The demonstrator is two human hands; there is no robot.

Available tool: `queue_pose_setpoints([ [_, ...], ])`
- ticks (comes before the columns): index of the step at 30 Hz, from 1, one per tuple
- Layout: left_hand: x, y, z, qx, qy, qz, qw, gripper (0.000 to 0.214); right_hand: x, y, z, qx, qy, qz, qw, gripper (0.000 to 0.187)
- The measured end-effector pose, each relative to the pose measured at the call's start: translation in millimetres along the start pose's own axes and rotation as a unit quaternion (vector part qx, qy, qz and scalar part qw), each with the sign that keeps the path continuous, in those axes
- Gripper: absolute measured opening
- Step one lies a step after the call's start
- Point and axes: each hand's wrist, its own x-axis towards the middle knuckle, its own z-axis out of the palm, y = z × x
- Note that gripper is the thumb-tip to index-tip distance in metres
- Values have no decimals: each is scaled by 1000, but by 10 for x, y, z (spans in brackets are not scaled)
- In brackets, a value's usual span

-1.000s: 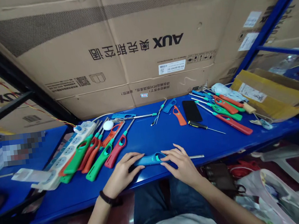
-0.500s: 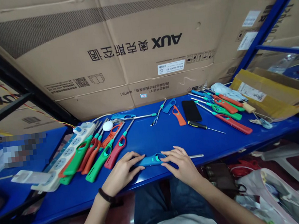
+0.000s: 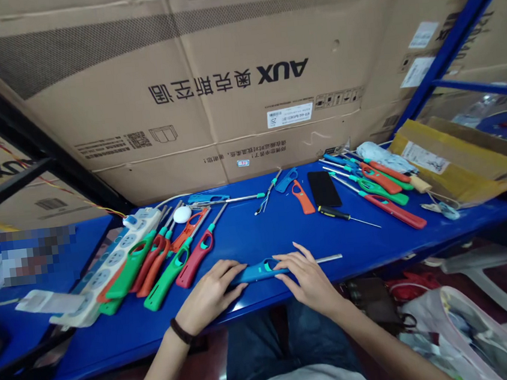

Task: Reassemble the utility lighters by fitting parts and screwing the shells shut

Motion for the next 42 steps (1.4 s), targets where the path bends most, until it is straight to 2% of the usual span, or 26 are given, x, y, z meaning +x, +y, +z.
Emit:
queue_pose_setpoints([
  [4,-38,-12,83,74,27,35,996,35,16,20,-11,-9,9,-8,1000,9],
  [15,-24,-83,200,174,58,84,979,39,90,137,-14,-55,12,-87,995,20],
  [19,21,-66,222,148,65,69,984,34,136,184,-27,-58,-11,-81,995,23],
  [24,52,-68,253,123,102,75,984,29,182,223,-60,-55,-25,-75,995,21],
  [29,77,7,256,122,112,77,983,25,301,130,-178,-64,-62,-63,994,17],
  [31,111,100,270,118,118,59,984,25,360,79,-180,-99,-32,-73,992,21],
  [36,217,432,361,45,178,23,983,22,478,101,-92,-197,130,-134,962,46],
  [39,218,593,417,-19,186,-9,982,19,519,176,-88,-195,152,-175,953,50],
  [42,173,673,422,-52,171,-44,983,19,542,205,-105,-187,154,-202,949,50],
])
